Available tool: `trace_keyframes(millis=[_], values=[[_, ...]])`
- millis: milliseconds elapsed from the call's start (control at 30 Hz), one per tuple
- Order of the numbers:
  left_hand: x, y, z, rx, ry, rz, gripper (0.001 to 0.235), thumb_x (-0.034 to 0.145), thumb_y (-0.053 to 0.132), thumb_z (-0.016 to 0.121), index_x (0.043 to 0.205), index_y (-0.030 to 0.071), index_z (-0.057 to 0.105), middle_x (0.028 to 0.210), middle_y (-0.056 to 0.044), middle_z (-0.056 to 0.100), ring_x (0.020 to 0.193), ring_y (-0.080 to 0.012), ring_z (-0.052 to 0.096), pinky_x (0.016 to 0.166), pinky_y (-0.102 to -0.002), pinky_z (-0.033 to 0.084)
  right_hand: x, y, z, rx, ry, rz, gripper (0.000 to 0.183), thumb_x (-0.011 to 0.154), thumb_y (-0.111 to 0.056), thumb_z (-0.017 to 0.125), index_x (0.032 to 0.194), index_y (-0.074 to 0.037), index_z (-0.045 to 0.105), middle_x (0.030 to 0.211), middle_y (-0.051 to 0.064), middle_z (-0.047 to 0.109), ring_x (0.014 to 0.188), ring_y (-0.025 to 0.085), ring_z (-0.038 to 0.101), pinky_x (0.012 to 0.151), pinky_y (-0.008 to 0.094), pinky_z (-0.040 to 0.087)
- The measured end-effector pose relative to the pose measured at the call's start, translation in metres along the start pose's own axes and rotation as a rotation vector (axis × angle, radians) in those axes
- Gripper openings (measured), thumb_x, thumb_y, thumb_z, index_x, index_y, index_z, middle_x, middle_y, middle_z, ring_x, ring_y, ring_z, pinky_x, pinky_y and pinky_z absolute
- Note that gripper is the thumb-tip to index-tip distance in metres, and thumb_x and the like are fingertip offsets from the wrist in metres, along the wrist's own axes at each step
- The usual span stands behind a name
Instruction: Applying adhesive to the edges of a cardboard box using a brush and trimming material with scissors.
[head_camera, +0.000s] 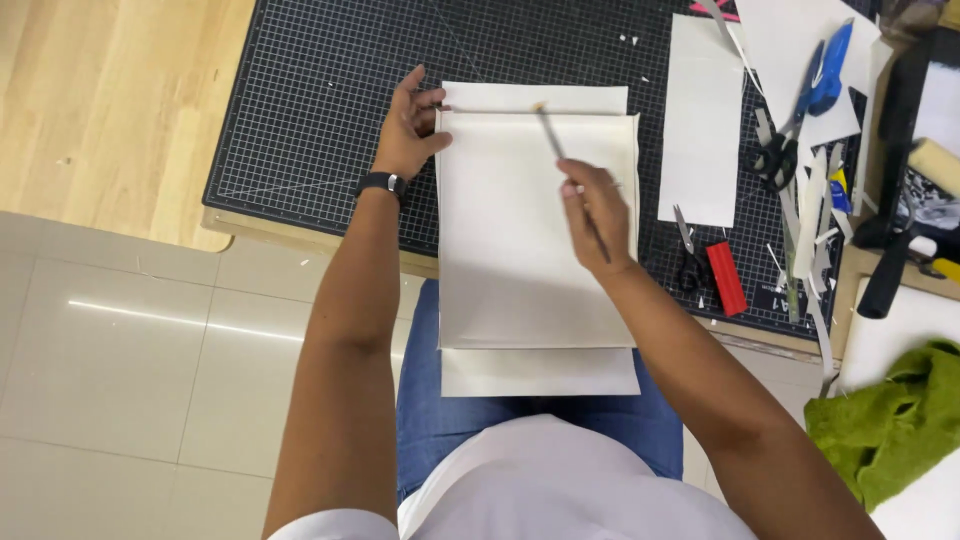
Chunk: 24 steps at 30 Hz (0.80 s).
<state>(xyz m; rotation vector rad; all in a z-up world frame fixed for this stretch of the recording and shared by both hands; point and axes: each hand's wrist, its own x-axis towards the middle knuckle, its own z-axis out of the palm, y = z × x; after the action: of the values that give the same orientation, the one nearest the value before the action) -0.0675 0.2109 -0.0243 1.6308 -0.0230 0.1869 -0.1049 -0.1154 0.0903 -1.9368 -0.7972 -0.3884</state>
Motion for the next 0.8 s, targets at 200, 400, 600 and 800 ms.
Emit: trace_keyframes(millis=[200, 400, 600, 800], values=[[0.0, -0.019, 0.008, -0.273, 0.053, 0.122, 0.098, 0.086, -0.022, 0.074, 0.16, 0.02, 0.026, 0.148, -0.015, 0.059, 0.124, -0.0196, 0.068, 0.084, -0.024, 0.057, 0.019, 0.001, 0.052, 0.001, -0.199, 0.052, 0.02, 0.107, -0.015, 0.055, 0.122, -0.007, 0.066, 0.105, 0.005, 0.072, 0.097, 0.02, 0.066, 0.079, 0.033, 0.055], [0.002, -0.013, 0.013, -0.343, 0.084, 0.108, 0.095, 0.086, -0.022, 0.071, 0.159, 0.018, 0.027, 0.149, -0.019, 0.057, 0.126, -0.0224, 0.069, 0.096, -0.026, 0.06, 0.036, 0.011, 0.08, -0.077, -0.239, -0.08, 0.016, 0.105, -0.011, 0.059, 0.119, -0.013, 0.067, 0.089, -0.002, 0.069, 0.089, 0.02, 0.064, 0.068, 0.038, 0.053], [0.001, -0.019, 0.012, -0.384, 0.083, 0.087, 0.096, 0.087, -0.021, 0.072, 0.161, 0.018, 0.025, 0.151, -0.018, 0.055, 0.111, -0.0124, 0.07, 0.085, -0.02, 0.057, 0.04, 0.013, 0.082, -0.119, -0.277, -0.072, 0.018, 0.105, -0.012, 0.058, 0.122, -0.015, 0.065, 0.097, 0.0, 0.072, 0.096, 0.024, 0.065, 0.067, 0.042, 0.054], [0.001, -0.017, 0.011, -0.367, 0.072, 0.041, 0.099, 0.086, -0.019, 0.073, 0.162, 0.02, 0.023, 0.153, -0.017, 0.051, 0.12, -0.0165, 0.072, 0.086, -0.023, 0.06, 0.041, 0.008, 0.084, -0.107, -0.275, -0.073, 0.018, 0.103, -0.008, 0.06, 0.119, -0.016, 0.066, 0.096, -0.003, 0.071, 0.093, 0.02, 0.062, 0.06, 0.038, 0.052]])
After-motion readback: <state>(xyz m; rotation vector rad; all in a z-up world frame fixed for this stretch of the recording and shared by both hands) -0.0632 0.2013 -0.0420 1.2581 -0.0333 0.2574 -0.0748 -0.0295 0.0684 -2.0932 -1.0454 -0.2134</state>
